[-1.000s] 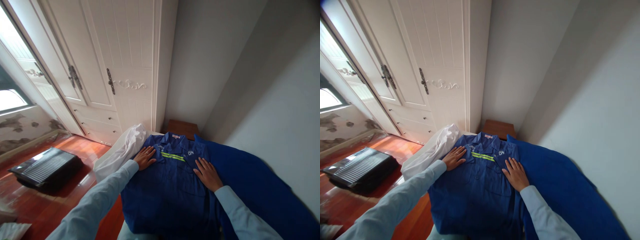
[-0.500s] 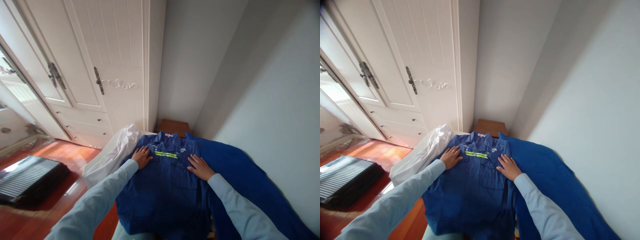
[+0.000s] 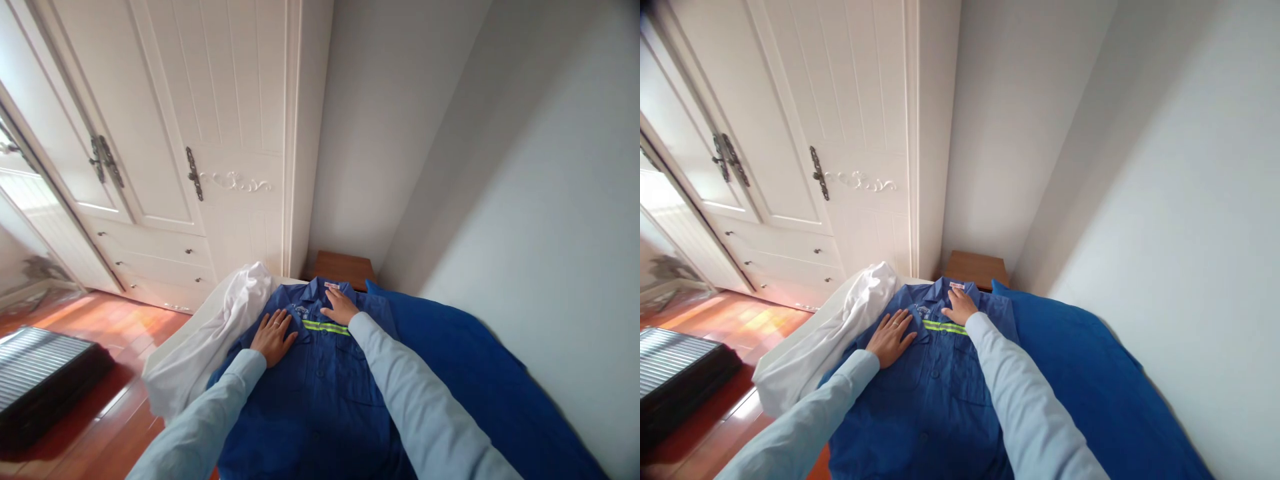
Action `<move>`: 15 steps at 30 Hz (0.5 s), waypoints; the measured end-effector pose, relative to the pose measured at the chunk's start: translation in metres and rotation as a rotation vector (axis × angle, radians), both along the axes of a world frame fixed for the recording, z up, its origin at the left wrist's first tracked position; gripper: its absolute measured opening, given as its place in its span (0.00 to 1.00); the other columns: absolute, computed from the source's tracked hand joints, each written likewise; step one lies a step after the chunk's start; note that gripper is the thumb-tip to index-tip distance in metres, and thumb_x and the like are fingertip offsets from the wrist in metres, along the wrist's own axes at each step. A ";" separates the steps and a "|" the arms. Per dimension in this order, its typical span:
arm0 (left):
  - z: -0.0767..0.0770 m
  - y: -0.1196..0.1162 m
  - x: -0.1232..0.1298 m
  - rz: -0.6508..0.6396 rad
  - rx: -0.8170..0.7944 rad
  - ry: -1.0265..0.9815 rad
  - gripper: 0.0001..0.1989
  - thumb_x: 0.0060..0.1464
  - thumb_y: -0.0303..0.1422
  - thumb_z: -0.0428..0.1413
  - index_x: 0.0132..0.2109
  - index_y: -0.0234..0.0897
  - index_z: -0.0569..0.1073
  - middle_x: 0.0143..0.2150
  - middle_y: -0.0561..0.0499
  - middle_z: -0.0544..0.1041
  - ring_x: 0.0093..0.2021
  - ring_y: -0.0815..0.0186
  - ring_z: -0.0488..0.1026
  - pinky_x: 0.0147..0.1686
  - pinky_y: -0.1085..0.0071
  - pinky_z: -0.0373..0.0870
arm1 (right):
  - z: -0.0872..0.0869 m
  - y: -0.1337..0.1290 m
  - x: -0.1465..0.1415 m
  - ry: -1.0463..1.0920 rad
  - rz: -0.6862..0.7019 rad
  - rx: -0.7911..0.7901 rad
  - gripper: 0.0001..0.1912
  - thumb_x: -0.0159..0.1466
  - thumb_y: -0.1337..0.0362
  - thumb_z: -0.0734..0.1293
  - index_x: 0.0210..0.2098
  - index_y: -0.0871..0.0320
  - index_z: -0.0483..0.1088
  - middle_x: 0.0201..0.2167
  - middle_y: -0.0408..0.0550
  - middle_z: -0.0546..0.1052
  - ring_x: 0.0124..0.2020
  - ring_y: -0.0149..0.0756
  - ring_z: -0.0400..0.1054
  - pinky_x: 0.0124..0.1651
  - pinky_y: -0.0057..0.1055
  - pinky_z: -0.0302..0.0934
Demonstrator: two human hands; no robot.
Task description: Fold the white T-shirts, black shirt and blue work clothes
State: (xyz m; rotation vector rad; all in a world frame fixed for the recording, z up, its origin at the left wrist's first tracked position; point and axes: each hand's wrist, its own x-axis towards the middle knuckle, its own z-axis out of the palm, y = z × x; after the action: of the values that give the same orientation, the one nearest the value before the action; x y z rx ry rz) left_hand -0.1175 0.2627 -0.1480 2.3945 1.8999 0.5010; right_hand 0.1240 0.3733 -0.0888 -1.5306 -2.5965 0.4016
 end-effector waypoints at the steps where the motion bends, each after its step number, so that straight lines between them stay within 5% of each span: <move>1: -0.001 0.000 0.000 -0.002 0.004 -0.006 0.29 0.66 0.48 0.45 0.67 0.38 0.67 0.70 0.40 0.63 0.72 0.50 0.56 0.70 0.45 0.49 | -0.004 0.010 -0.004 -0.011 -0.027 0.002 0.39 0.66 0.54 0.64 0.71 0.66 0.51 0.74 0.63 0.48 0.75 0.50 0.40 0.72 0.47 0.41; 5: -0.002 0.000 -0.001 0.005 -0.006 -0.013 0.30 0.66 0.49 0.45 0.67 0.39 0.67 0.70 0.40 0.63 0.72 0.50 0.56 0.70 0.46 0.49 | -0.026 0.025 -0.007 -0.055 -0.113 -0.013 0.36 0.71 0.50 0.57 0.71 0.66 0.52 0.73 0.64 0.51 0.74 0.53 0.42 0.71 0.52 0.40; 9: -0.001 0.000 0.000 0.017 -0.020 -0.005 0.31 0.65 0.49 0.45 0.68 0.38 0.66 0.71 0.41 0.62 0.72 0.51 0.55 0.71 0.47 0.48 | -0.043 0.018 -0.003 -0.048 -0.120 0.033 0.35 0.73 0.50 0.53 0.71 0.66 0.52 0.74 0.61 0.49 0.74 0.49 0.41 0.73 0.46 0.34; 15: -0.003 0.001 0.001 0.020 0.005 0.003 0.30 0.65 0.48 0.46 0.68 0.40 0.65 0.71 0.41 0.62 0.72 0.50 0.55 0.71 0.46 0.48 | -0.042 0.017 -0.001 -0.036 -0.113 0.019 0.35 0.73 0.50 0.53 0.71 0.67 0.51 0.74 0.62 0.48 0.75 0.49 0.39 0.74 0.46 0.32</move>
State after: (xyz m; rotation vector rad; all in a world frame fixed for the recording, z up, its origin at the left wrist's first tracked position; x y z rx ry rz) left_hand -0.1164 0.2637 -0.1508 2.3829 1.9280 0.5042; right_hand 0.1229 0.3905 -0.1313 -1.6843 -2.5170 0.3409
